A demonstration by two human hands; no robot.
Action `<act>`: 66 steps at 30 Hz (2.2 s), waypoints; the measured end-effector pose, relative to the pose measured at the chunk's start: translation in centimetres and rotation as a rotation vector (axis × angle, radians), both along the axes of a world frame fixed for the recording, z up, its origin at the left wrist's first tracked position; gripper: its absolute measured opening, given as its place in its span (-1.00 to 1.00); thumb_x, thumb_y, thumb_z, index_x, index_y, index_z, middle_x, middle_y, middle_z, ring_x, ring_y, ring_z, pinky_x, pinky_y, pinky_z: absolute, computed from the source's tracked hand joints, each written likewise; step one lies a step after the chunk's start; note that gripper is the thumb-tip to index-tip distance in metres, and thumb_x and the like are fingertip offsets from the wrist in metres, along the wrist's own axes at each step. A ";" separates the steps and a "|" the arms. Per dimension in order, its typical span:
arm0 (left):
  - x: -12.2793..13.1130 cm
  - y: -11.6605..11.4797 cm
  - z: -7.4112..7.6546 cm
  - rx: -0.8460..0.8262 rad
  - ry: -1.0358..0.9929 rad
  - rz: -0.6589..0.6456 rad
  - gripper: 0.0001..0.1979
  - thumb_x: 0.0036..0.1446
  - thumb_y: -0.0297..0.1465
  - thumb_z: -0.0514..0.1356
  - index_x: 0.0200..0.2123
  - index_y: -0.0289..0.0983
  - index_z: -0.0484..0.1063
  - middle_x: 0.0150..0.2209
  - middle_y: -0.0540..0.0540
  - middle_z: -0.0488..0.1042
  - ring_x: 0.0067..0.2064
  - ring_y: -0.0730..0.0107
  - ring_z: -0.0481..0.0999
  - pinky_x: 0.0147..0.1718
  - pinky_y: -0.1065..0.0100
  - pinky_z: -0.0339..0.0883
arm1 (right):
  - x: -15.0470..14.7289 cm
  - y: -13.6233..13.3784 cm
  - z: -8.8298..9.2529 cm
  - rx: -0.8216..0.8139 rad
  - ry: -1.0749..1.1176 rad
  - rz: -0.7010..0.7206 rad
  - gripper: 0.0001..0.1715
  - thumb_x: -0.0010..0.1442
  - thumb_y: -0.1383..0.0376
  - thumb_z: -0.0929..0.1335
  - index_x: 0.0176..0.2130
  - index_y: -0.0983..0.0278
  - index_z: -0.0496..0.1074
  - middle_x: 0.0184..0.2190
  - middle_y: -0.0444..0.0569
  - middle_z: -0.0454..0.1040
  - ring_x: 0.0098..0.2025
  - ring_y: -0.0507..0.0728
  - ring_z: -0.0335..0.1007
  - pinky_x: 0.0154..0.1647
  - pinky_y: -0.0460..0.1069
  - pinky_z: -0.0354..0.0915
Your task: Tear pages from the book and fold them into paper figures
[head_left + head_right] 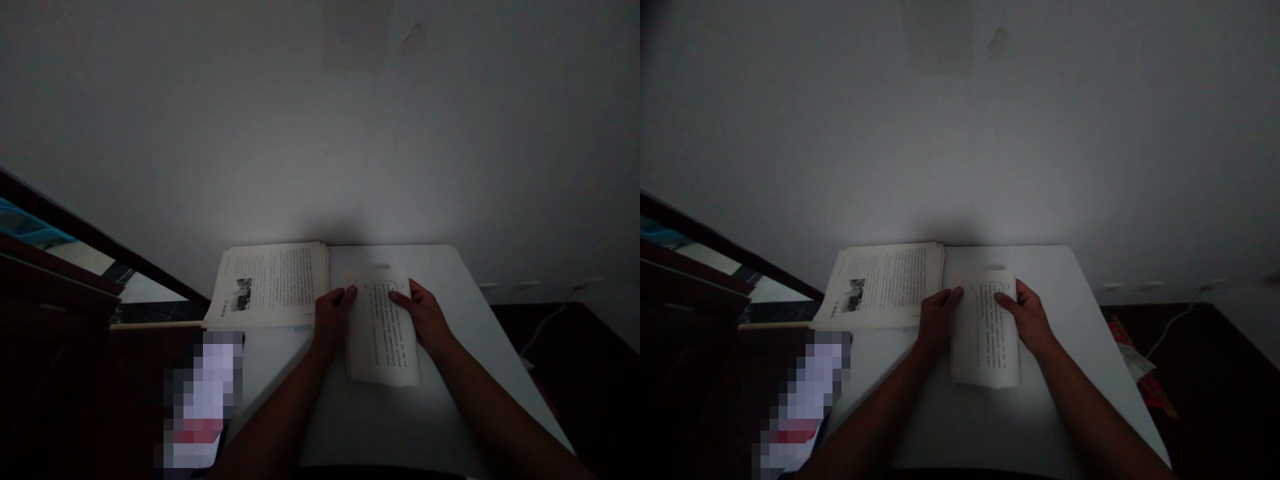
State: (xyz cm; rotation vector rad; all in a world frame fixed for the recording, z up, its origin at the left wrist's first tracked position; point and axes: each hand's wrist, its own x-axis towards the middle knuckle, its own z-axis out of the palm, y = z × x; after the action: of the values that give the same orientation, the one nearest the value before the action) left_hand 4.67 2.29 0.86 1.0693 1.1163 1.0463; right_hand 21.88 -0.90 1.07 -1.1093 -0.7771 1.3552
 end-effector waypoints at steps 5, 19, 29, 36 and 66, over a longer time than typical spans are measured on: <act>0.0 0.0 -0.1 0.019 -0.005 0.002 -0.60 0.00 -0.08 0.19 -0.51 -0.35 0.47 -0.54 -0.04 0.42 -0.52 0.47 0.33 -0.52 0.42 0.19 | 0.0 0.0 0.0 0.003 -0.004 0.012 -0.69 0.00 0.26 0.45 -0.21 0.23 0.41 -0.36 -0.07 0.57 -0.40 0.14 0.50 -0.35 0.03 0.38; 0.0 -0.3 0.0 0.038 0.034 0.028 -0.59 0.03 -0.07 0.17 -0.49 -0.34 0.48 -0.53 -0.04 0.43 -0.49 0.44 0.36 -0.49 0.41 0.22 | -0.2 0.0 0.1 -0.002 -0.019 0.010 -0.66 -0.04 0.23 0.47 -0.22 0.22 0.40 -0.36 -0.08 0.57 -0.40 0.15 0.50 -0.34 0.04 0.38; 0.0 -0.4 0.2 0.033 0.011 0.021 -0.60 0.03 -0.08 0.16 -0.42 -0.34 0.51 -0.48 -0.07 0.47 -0.45 0.39 0.40 -0.46 0.39 0.26 | -0.1 0.1 0.2 -0.003 -0.041 0.025 -0.65 -0.04 0.24 0.47 -0.21 0.23 0.40 -0.36 -0.06 0.57 -0.40 0.16 0.50 -0.33 0.06 0.38; 0.1 -0.6 0.7 0.060 0.080 0.044 -0.58 0.02 -0.07 0.17 -0.54 -0.35 0.45 -0.56 -0.03 0.39 -0.52 0.46 0.30 -0.54 0.43 0.17 | -0.1 0.1 0.3 -0.030 -0.057 0.021 -0.63 -0.07 0.22 0.48 -0.22 0.23 0.41 -0.37 -0.06 0.57 -0.40 0.17 0.50 -0.31 0.11 0.38; -0.1 -0.8 0.5 0.092 0.076 0.006 -0.61 0.06 -0.10 0.15 -0.48 -0.34 0.49 -0.52 -0.06 0.44 -0.49 0.42 0.34 -0.51 0.41 0.20 | 0.7 -0.3 1.6 -0.047 -0.016 0.076 -0.63 -0.08 0.18 0.48 -0.25 0.28 0.47 -0.33 0.03 0.58 -0.32 0.23 0.51 -0.31 0.10 0.40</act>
State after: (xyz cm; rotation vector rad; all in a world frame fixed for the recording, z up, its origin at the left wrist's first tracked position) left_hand 4.55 1.53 1.34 1.1880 1.1421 1.0784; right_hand 22.61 -1.16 2.66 -1.1387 -0.8092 1.4361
